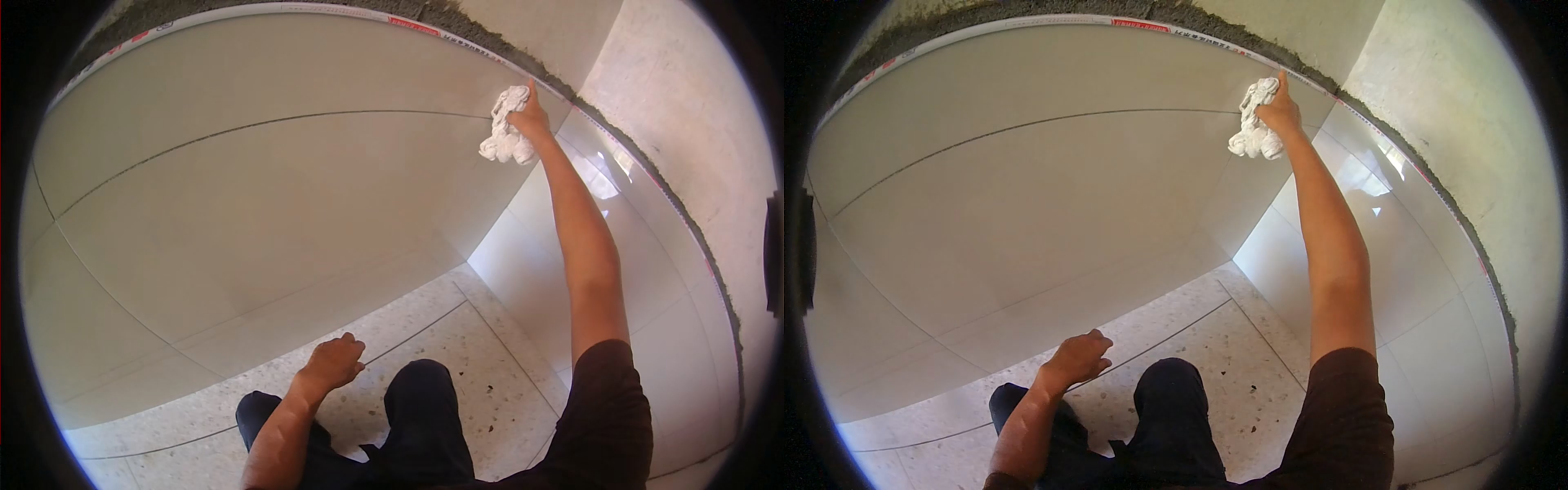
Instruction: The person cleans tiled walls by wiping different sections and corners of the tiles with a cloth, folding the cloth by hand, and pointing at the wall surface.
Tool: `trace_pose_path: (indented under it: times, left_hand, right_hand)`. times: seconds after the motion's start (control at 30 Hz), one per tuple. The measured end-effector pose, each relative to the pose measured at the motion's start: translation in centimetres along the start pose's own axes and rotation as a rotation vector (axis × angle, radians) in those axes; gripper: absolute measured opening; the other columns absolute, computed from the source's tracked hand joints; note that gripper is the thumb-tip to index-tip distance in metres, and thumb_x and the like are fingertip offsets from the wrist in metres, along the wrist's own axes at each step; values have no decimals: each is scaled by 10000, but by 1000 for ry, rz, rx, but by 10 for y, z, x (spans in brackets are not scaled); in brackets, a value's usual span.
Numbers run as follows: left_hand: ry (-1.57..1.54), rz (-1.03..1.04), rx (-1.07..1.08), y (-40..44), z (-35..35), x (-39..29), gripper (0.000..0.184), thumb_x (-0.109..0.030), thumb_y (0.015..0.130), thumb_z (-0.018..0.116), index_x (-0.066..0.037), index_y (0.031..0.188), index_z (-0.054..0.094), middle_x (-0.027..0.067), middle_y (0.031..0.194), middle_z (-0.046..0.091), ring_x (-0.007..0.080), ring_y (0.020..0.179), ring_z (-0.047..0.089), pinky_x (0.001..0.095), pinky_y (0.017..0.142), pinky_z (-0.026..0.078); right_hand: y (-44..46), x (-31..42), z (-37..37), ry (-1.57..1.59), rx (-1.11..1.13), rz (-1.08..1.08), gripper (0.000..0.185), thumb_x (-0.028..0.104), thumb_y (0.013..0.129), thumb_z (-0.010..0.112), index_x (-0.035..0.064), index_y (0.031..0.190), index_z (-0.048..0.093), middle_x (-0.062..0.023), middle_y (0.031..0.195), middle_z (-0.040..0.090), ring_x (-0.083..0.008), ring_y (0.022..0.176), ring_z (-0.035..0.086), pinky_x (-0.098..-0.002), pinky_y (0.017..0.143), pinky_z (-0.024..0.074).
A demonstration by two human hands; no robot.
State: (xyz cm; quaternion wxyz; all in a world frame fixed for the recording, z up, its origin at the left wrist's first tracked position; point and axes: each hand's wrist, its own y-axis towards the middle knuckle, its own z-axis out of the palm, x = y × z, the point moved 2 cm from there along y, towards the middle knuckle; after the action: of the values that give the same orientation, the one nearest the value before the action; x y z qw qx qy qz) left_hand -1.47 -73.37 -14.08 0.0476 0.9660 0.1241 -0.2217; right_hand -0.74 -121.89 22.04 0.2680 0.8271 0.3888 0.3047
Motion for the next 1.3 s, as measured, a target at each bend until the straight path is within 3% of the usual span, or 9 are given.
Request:
trace_pose_path:
  times: [0.2,0.4,0.47,0.67,0.9,0.97,1.1,1.3]
  left_hand:
    - [18,-7,26,-1,2,3,298,-272,886,729,-28,1043,658,200,1062,640,394,1000,669,478,851,555]
    - [21,16,47,3,0,-4,298,-275,890,724,-30,1047,660,197,1060,650,392,997,671,478,854,555]
    - [23,11,60,3,2,-1,299,-277,890,724,-31,1048,660,197,1061,651,392,998,671,479,854,555]
    - [23,5,100,2,10,4,299,-282,894,717,-34,1050,661,195,1063,655,393,1005,669,486,860,552]
    - [24,6,111,4,3,-1,295,-286,904,700,-34,1053,664,194,1061,659,391,1006,669,485,862,552]
    - [16,7,108,3,5,1,295,-286,904,700,-34,1054,665,194,1063,660,391,1009,669,485,863,553]
    - [23,1,125,0,9,5,292,-284,903,699,-34,1051,670,195,1067,661,392,1011,671,484,864,554]
    - [43,11,135,-1,5,2,307,-293,909,698,-29,1057,647,200,1036,669,391,991,667,475,839,552]
  right_hand:
    - [-1,6,-7,-75,57,-16,1054,183,729,703,221,1634,164,-187,1366,634,-383,1246,612,-425,1068,479]
    - [11,-19,6,105,72,-160,1061,201,714,734,212,1629,198,-179,1388,621,-380,1258,605,-411,1073,476]
    - [0,-2,-5,24,-40,-15,1030,195,714,733,197,1619,243,-172,1409,608,-371,1274,596,-394,1077,472]
    - [6,-7,-3,156,39,-115,1024,205,714,736,187,1619,256,-158,1412,610,-357,1287,588,-385,1075,471]
    - [7,-4,-8,11,160,-30,1038,221,709,738,186,1622,245,-160,1416,607,-355,1298,582,-384,1090,454]
    - [7,-6,-7,38,-28,-17,984,211,702,736,163,1593,321,-186,1413,602,-366,1295,582,-385,1097,446]
    - [14,-3,-8,101,-77,-42,924,186,687,729,120,1549,402,-208,1379,619,-370,1277,594,-383,1082,456]
    - [24,-18,-3,358,254,65,780,143,677,699,90,1434,520,-187,1317,657,-367,1231,625,-389,1037,482]
